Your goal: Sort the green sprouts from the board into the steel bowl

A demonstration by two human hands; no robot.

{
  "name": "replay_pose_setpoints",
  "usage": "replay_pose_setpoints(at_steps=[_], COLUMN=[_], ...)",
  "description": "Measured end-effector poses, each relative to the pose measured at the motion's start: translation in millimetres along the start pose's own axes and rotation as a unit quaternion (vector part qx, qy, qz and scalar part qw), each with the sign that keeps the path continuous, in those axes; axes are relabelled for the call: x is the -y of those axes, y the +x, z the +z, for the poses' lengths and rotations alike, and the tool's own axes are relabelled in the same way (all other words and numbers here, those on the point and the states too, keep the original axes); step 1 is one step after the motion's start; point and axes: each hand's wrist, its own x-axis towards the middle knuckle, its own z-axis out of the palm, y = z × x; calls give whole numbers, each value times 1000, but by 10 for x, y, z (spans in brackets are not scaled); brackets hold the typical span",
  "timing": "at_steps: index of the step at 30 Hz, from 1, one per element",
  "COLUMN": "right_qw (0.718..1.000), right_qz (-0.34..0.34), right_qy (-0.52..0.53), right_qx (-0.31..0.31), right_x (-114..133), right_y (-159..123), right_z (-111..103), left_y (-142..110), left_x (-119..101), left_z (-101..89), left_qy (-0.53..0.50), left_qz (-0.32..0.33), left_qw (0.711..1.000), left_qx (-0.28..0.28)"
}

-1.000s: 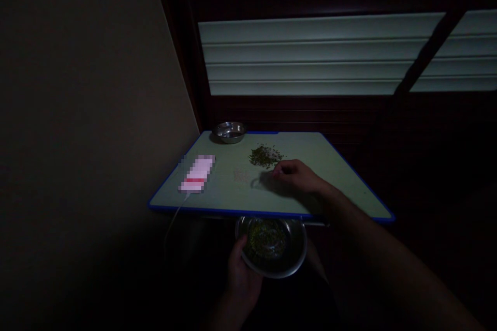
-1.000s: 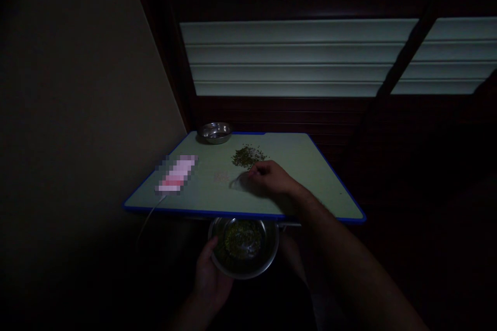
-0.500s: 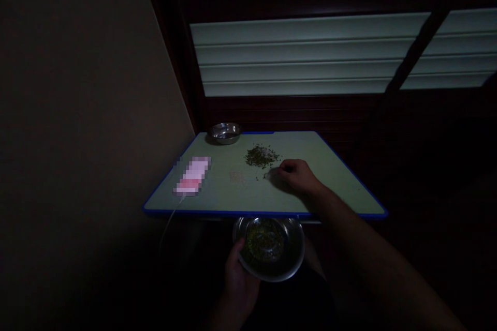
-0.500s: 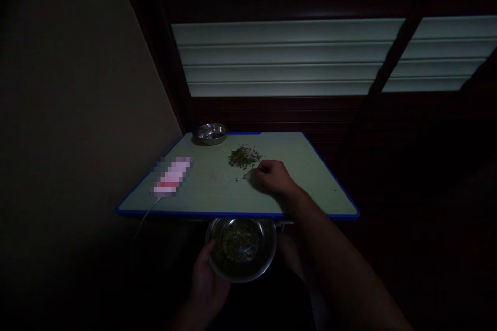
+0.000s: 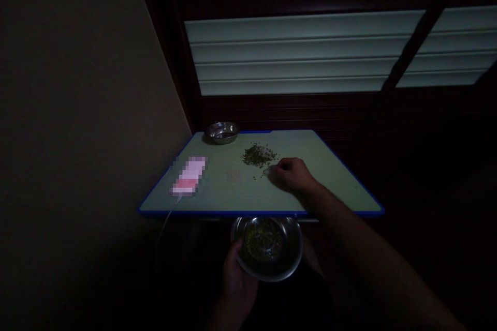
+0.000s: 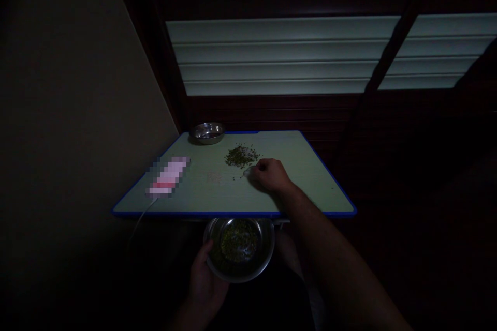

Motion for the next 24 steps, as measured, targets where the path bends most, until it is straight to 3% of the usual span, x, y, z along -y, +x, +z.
replay_pose_setpoints(at_steps=[17, 24], right_qw=[997, 995], right_qz=[-70, -94], right_qy=[24, 11], right_qx=[24, 37], right_x=[-23, 13], right_y=[40, 87], right_z=[49, 81], left_y=[-24, 13], left_x=[-8, 9], left_z=[45, -22], left_qy=[4, -18], left_qz=[1, -12], left_qw=[1000, 1000], left_qx=[-5, -7])
